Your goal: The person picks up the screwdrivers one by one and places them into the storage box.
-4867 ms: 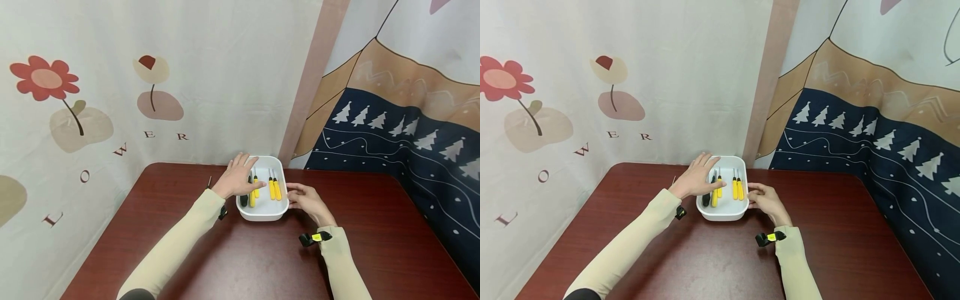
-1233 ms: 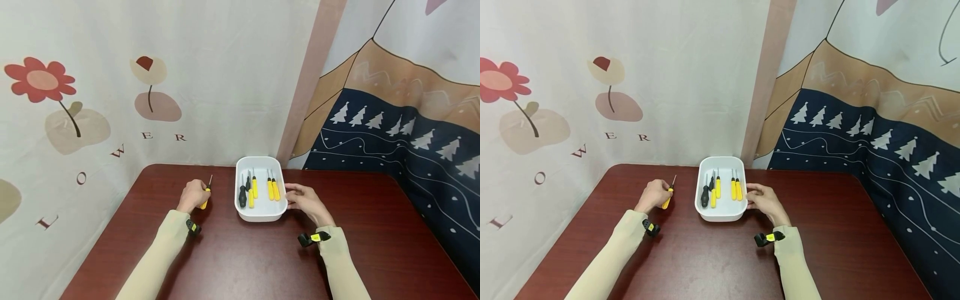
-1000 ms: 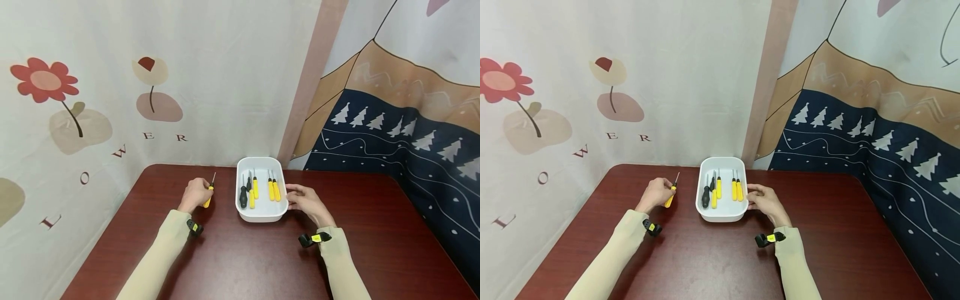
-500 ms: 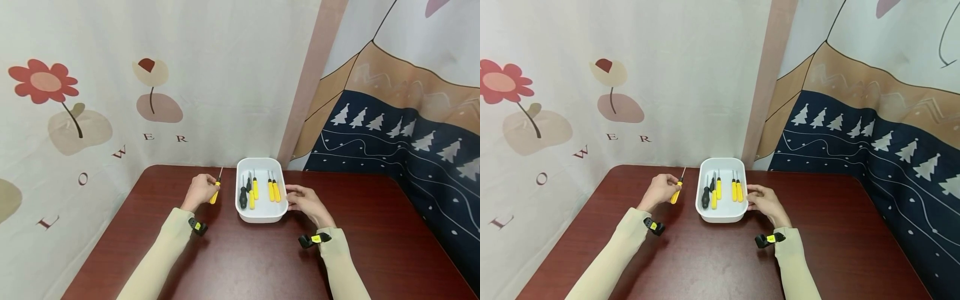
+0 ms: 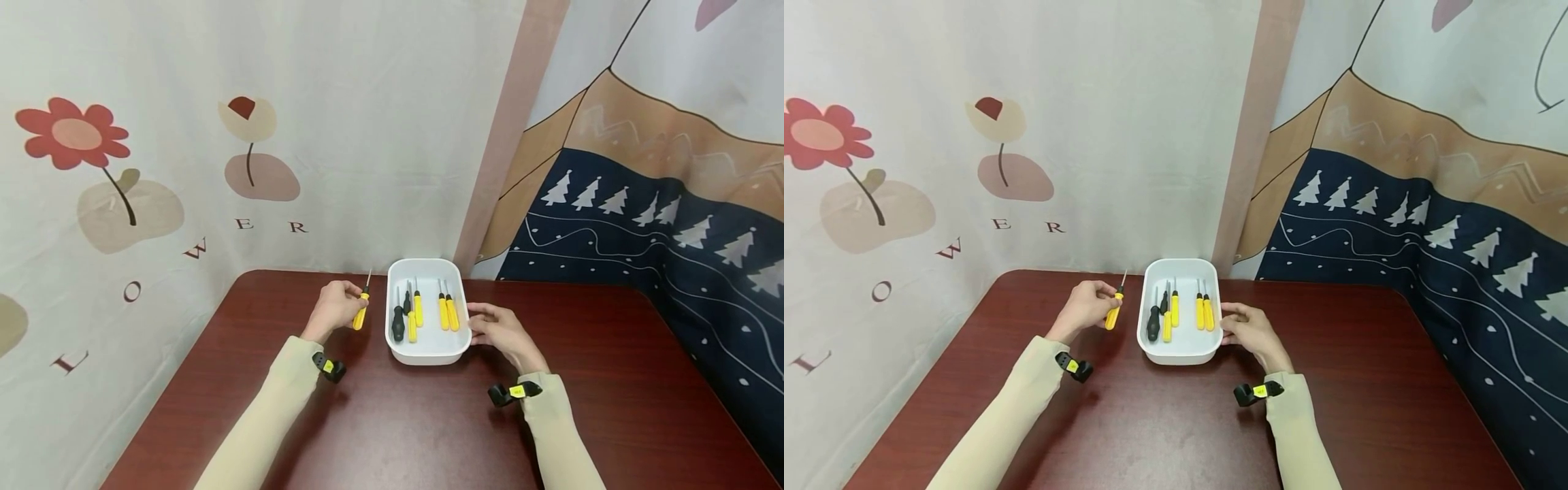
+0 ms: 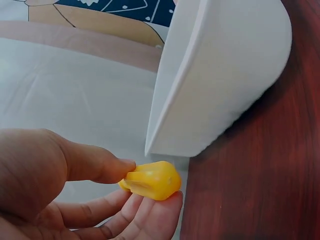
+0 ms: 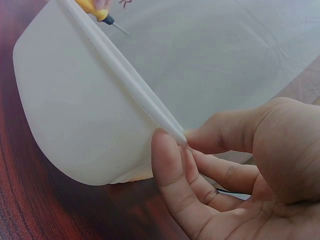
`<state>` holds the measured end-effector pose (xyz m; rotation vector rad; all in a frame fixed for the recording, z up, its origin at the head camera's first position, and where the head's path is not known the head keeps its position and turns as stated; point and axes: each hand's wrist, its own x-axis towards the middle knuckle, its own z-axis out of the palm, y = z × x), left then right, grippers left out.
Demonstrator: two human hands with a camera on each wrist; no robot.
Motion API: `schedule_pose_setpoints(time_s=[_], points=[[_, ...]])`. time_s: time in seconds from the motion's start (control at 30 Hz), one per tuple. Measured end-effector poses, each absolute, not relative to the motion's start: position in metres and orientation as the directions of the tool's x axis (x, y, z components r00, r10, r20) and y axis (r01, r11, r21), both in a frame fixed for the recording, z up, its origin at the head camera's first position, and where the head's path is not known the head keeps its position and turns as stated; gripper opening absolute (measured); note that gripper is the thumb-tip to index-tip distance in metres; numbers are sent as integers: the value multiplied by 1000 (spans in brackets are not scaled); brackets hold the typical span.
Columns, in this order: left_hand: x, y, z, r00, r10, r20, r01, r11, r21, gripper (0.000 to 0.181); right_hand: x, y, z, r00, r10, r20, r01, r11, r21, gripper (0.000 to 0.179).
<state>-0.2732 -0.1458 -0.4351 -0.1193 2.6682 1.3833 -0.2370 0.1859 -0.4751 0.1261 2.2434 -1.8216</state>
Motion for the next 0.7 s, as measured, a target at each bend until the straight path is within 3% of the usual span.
schedule_pose_setpoints(time_s=[0.7], points=[[-275, -113, -417, -981, 37, -191, -147, 503, 852, 24, -237, 186, -474, -960, -93, -263, 240, 204, -949, 49]])
